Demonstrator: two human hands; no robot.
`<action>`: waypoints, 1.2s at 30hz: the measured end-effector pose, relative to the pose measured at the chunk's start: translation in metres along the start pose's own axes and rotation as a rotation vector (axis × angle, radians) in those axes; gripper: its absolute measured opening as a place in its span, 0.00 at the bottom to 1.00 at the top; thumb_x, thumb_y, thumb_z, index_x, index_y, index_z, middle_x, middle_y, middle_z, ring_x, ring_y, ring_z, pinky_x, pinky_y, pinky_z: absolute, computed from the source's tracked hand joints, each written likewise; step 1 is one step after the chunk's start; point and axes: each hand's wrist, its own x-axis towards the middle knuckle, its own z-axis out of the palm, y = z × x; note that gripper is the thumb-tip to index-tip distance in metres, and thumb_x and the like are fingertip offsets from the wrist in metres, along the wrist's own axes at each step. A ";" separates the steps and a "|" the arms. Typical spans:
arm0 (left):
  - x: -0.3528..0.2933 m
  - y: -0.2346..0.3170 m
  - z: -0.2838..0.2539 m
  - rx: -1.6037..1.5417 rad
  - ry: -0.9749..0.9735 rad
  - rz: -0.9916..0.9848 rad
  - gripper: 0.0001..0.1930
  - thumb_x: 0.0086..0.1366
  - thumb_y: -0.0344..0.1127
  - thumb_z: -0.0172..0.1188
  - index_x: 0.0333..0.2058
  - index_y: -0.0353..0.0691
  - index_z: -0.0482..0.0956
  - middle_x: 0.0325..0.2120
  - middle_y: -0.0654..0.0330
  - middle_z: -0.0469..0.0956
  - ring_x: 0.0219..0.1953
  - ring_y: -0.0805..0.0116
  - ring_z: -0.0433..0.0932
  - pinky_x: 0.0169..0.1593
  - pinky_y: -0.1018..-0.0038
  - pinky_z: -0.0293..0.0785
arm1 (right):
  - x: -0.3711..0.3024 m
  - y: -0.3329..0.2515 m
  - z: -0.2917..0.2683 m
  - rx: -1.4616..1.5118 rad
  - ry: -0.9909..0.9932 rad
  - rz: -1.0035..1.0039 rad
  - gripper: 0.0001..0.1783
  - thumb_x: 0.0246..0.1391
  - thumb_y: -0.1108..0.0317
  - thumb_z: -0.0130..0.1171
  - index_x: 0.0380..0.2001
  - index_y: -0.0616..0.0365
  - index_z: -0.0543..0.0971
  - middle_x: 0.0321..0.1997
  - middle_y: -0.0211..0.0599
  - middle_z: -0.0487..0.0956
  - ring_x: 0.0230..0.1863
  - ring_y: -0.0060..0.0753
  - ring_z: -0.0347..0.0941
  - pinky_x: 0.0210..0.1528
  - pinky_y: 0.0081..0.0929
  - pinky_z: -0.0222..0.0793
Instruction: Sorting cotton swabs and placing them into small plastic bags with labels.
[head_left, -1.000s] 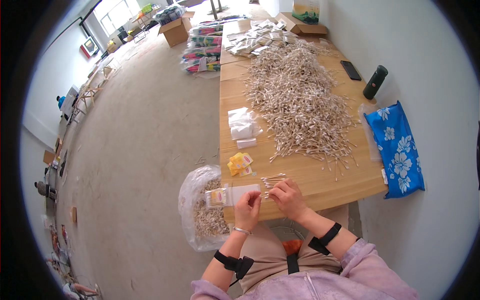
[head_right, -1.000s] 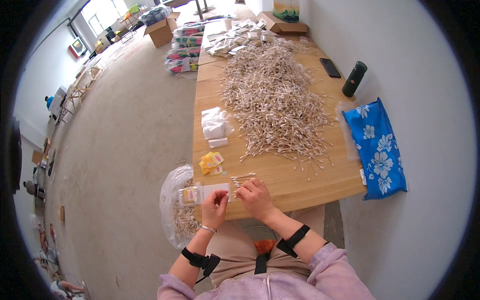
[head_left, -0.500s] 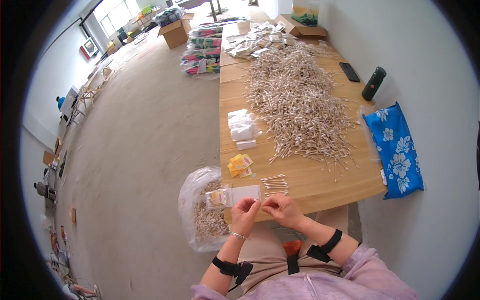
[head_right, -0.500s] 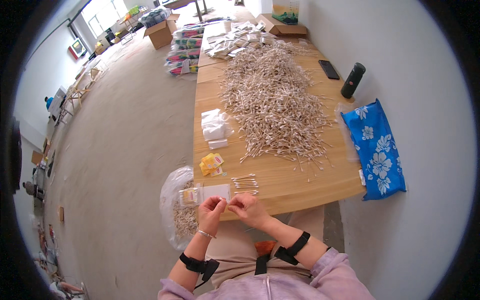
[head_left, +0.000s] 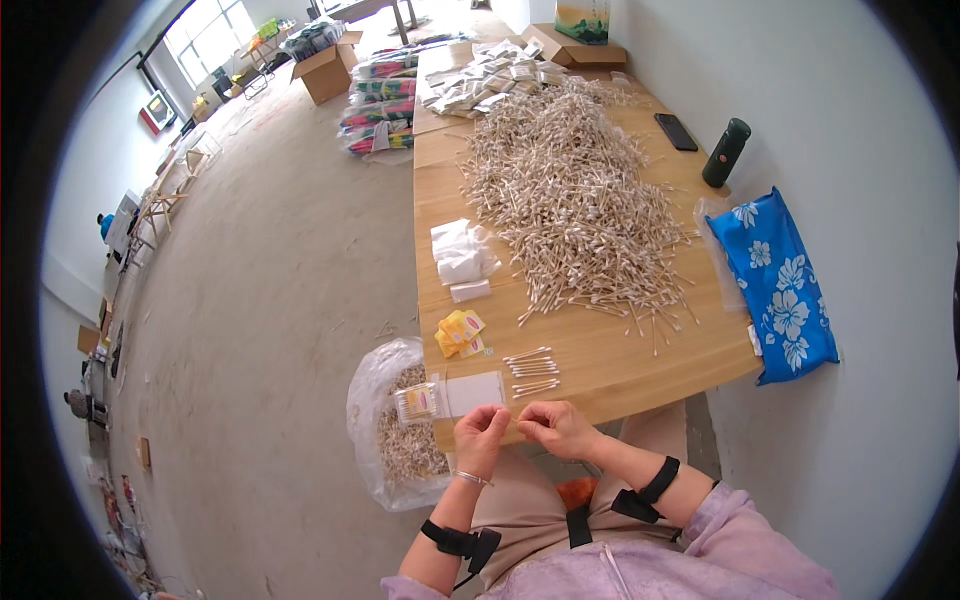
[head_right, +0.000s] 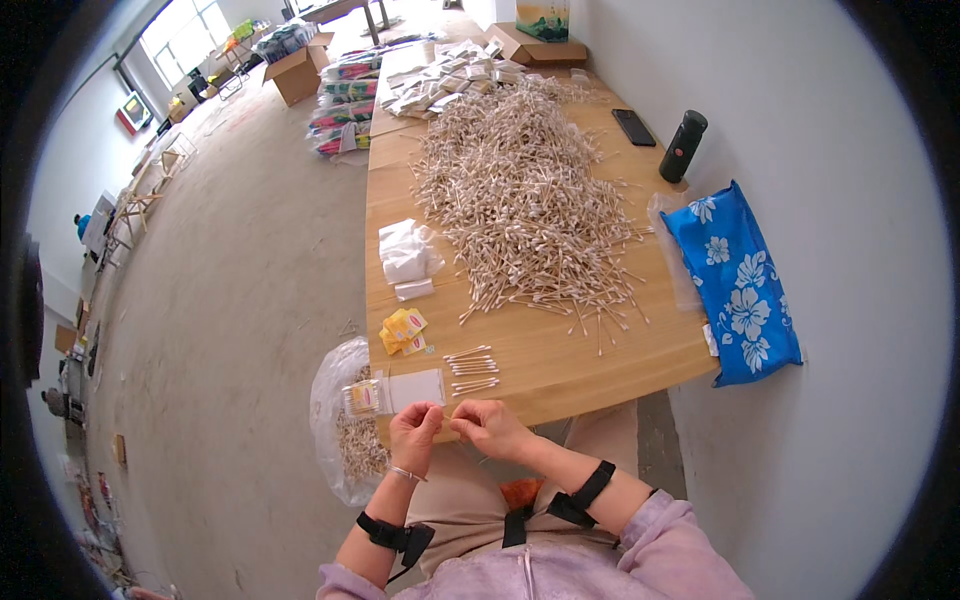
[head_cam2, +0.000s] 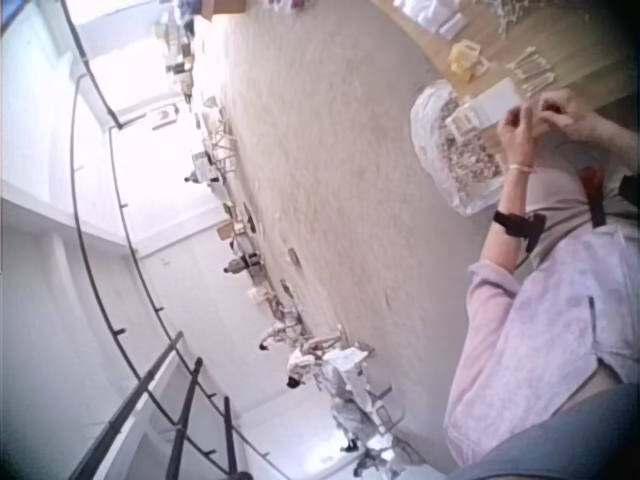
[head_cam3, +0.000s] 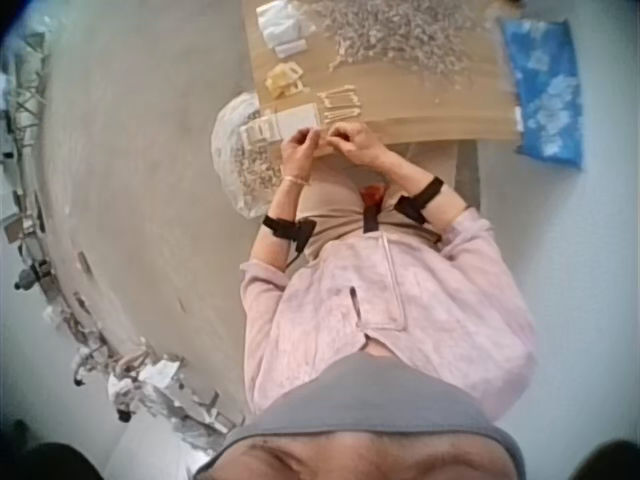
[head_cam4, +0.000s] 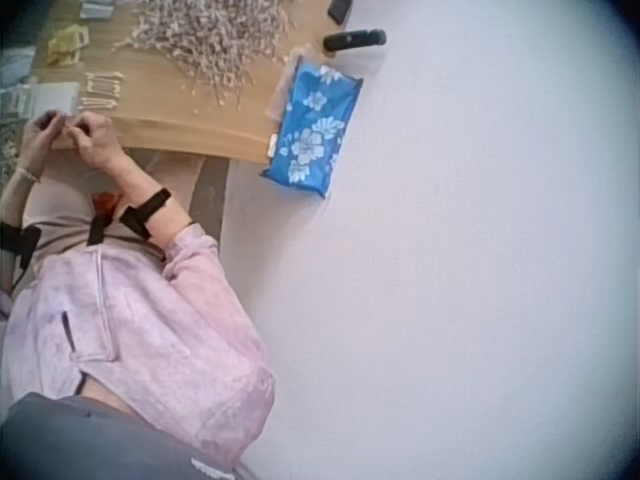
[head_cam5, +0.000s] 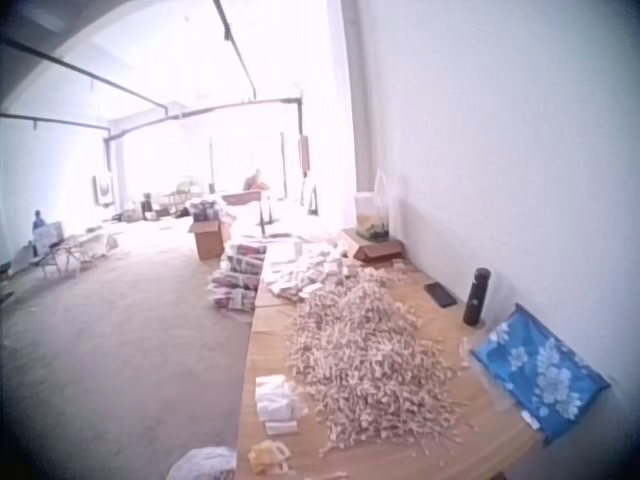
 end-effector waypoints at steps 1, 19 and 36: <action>0.001 -0.001 0.000 -0.014 -0.019 -0.005 0.05 0.61 0.31 0.64 0.34 0.36 0.79 0.27 0.69 0.78 0.28 0.84 0.72 0.33 0.86 0.68 | 0.000 0.001 -0.001 0.001 0.002 0.001 0.06 0.55 0.70 0.60 0.32 0.61 0.78 0.24 0.27 0.78 0.28 0.15 0.70 0.30 0.18 0.68; 0.039 0.013 0.020 1.126 -0.017 0.632 0.38 0.45 0.34 0.73 0.56 0.36 0.67 0.54 0.50 0.67 0.59 0.51 0.62 0.62 0.61 0.59 | 0.029 0.020 -0.033 -0.933 0.475 -0.435 0.11 0.42 0.69 0.66 0.32 0.54 0.78 0.41 0.36 0.73 0.47 0.41 0.67 0.50 0.36 0.64; 0.058 -0.003 0.038 1.019 -0.220 0.659 0.35 0.47 0.33 0.71 0.55 0.39 0.68 0.52 0.52 0.70 0.58 0.51 0.65 0.65 0.59 0.57 | 0.086 0.040 -0.098 -1.137 0.755 -0.256 0.03 0.50 0.67 0.55 0.27 0.50 0.78 0.36 0.34 0.74 0.44 0.40 0.68 0.46 0.39 0.64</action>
